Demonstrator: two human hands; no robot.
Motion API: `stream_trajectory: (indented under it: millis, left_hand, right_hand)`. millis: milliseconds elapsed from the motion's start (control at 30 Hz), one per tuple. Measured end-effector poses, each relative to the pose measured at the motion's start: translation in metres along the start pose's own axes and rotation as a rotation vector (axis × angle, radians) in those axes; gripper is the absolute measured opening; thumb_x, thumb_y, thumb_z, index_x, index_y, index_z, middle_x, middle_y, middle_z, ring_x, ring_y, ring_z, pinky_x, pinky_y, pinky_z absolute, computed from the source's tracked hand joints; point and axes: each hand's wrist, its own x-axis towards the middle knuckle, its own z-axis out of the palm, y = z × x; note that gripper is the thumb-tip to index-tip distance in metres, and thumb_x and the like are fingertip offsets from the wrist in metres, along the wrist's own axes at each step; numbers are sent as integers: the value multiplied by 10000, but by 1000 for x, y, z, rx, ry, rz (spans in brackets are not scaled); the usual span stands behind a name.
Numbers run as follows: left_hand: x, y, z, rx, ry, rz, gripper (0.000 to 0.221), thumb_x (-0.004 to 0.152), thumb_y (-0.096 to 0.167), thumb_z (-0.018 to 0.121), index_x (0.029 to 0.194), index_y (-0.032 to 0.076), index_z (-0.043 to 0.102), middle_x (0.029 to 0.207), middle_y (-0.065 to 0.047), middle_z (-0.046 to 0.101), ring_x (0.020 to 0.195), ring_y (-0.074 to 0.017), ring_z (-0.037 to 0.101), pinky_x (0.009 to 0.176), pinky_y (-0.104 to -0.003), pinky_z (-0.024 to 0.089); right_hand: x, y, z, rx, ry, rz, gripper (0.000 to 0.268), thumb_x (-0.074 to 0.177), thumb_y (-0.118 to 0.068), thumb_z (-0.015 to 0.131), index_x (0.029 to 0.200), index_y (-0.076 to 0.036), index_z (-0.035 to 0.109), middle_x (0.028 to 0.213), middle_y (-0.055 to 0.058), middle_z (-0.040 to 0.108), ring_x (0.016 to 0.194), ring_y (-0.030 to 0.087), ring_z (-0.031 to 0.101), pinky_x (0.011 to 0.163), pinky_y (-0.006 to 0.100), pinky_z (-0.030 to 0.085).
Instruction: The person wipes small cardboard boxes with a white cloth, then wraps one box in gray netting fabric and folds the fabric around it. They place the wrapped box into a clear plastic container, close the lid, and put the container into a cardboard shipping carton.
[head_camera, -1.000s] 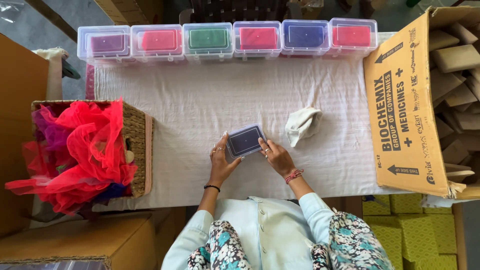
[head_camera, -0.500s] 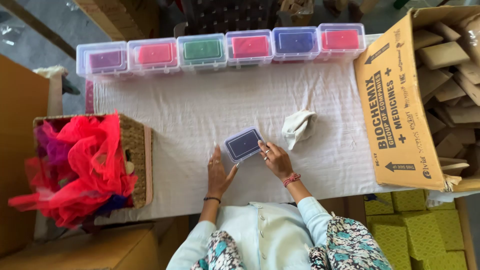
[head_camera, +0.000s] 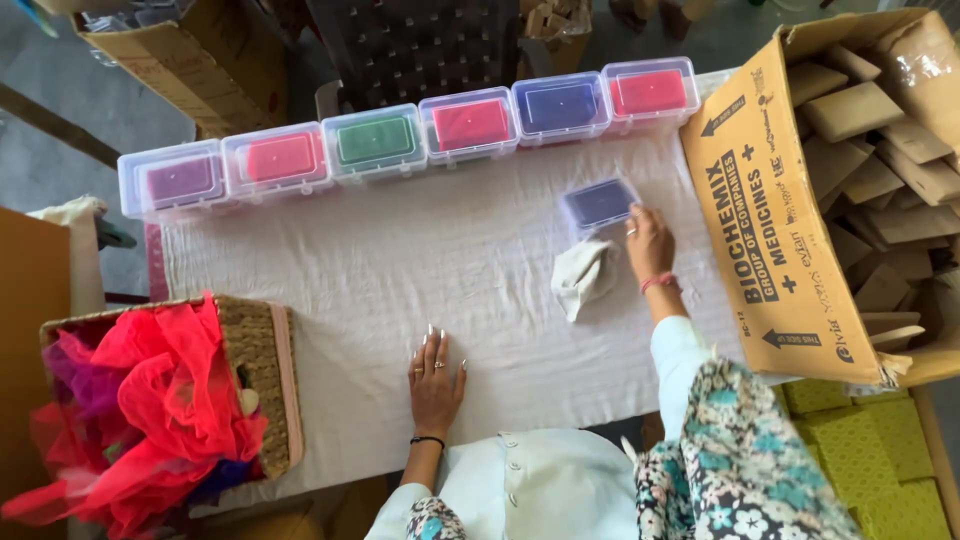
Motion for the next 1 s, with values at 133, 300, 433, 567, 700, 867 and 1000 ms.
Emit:
stream_trajectory:
  millis: [133,300,433,567,700,867,1000]
  left_hand:
    - [2,2,-1,-5,14,3,630,945,309,645,1499,76,458,1567,-127,441,1393,-312,437,1165,-438,344]
    - [2,5,-2,14,8,4,625,946,305,636,1499,74,458,1558,-121,449,1382,-312,444,1151,-442,347]
    - [5,4,-2,29,-8,-25,619,936,302,632,1492,96,456,1558,-118,449,1370,-312,445,1153,-440,337]
    - [4,5,0,35,-9,-33,612,936,296,624,1491,103,451,1553,-116,449,1373,-310,443,1157,-438,334]
    - [5,3,3,54,-34,-50,622,933,304,626,1492,102,446,1545,-120,450,1369,-306,441,1153,-439,334]
    - [3,2,5,79,-61,-59,617,933,308,615,1490,111,441,1546,-112,444,1371,-302,432,1155,-440,329]
    - [6,6,0,80,-77,-71,611,935,310,612,1488,115,441,1552,-106,437,1381,-301,421,1158,-434,325]
  right_hand:
    - [11,11,-4,-123,54,121,416,870,-153,766,1262,-52,667,1284,193,625,1197,393,588,967,506,482]
    - [11,-18,6,-115,58,-64,607,821,-218,836,1372,-66,633,1423,276,530,1288,479,510,1068,538,418]
    - [18,-3,24,-70,-26,-50,576,822,-222,844,1357,-121,655,1438,248,553,1322,478,509,1116,525,425]
    - [38,23,35,-73,18,14,556,831,-193,843,1352,-121,664,1455,244,565,1354,483,493,1138,509,424]
    - [60,38,42,-48,46,64,550,803,-152,848,1320,-104,666,1435,254,572,1345,485,499,1132,500,415]
    - [75,54,48,-5,65,68,523,779,-97,875,1264,-76,681,1412,260,580,1348,463,512,1193,498,379]
    - [82,55,49,1,70,95,517,761,-91,884,1241,-75,692,1402,261,587,1344,451,513,1200,496,372]
